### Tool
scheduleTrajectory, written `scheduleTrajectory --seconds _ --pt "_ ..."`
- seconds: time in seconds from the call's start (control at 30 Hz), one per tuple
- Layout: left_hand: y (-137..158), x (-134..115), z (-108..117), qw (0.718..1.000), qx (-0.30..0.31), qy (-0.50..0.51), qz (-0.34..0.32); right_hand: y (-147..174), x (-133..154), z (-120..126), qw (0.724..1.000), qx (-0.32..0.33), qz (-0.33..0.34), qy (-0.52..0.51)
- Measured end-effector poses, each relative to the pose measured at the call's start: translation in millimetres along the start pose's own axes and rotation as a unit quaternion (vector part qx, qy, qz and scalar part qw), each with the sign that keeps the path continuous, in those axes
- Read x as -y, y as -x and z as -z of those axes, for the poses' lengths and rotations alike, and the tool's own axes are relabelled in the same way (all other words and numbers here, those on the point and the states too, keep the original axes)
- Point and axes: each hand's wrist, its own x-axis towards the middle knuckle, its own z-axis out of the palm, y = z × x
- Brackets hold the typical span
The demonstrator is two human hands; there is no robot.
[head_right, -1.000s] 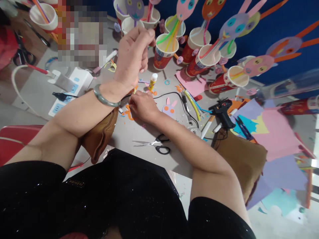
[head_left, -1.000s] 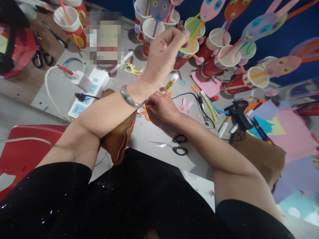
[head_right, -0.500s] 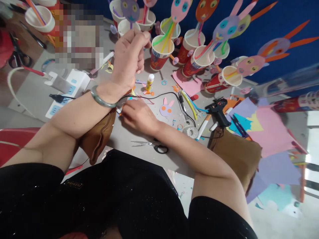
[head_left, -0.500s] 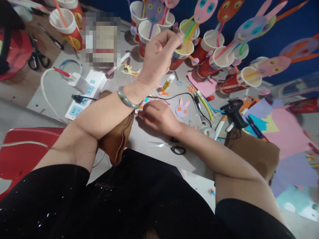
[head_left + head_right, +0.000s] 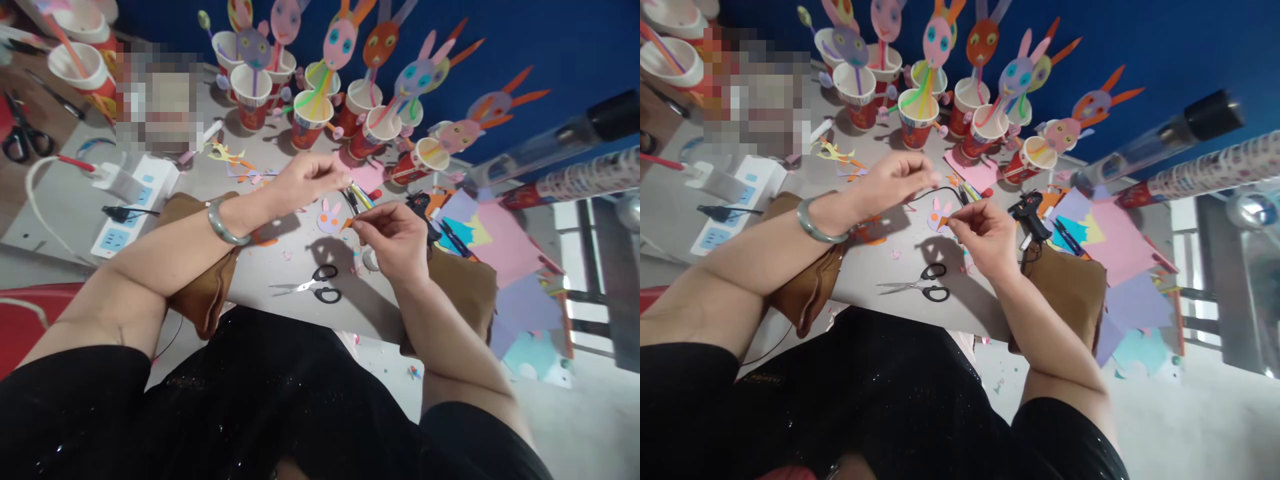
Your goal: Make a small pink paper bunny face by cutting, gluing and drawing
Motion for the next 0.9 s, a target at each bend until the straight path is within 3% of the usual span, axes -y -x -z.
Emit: scheduleTrajectory --seconds 0.1,0.2,0.5,0.77,0.9 --pt "6 2 -9 0.993 0.104 -0.045 0.018 -7 -4 10 0.997 -0.020 -0.047 -0.055" --pt "9 7 -15 0.989 0.138 -0.056 0.016 -7 -6 11 0.995 -0.007 -0.061 -0.075" --pt "12 21 -23 0.989 0.128 -0.078 0.018 -2 -8 9 0.992 0.060 -0.069 -0.087" --pt "14 13 -25 0.989 0.117 -0.006 0.091 3 -14 8 0.981 0.099 -0.108 -0.131" --pt "14 16 -23 0.989 0.132 -0.017 0.067 4 -12 7 0.982 0.092 -0.116 -0.116"
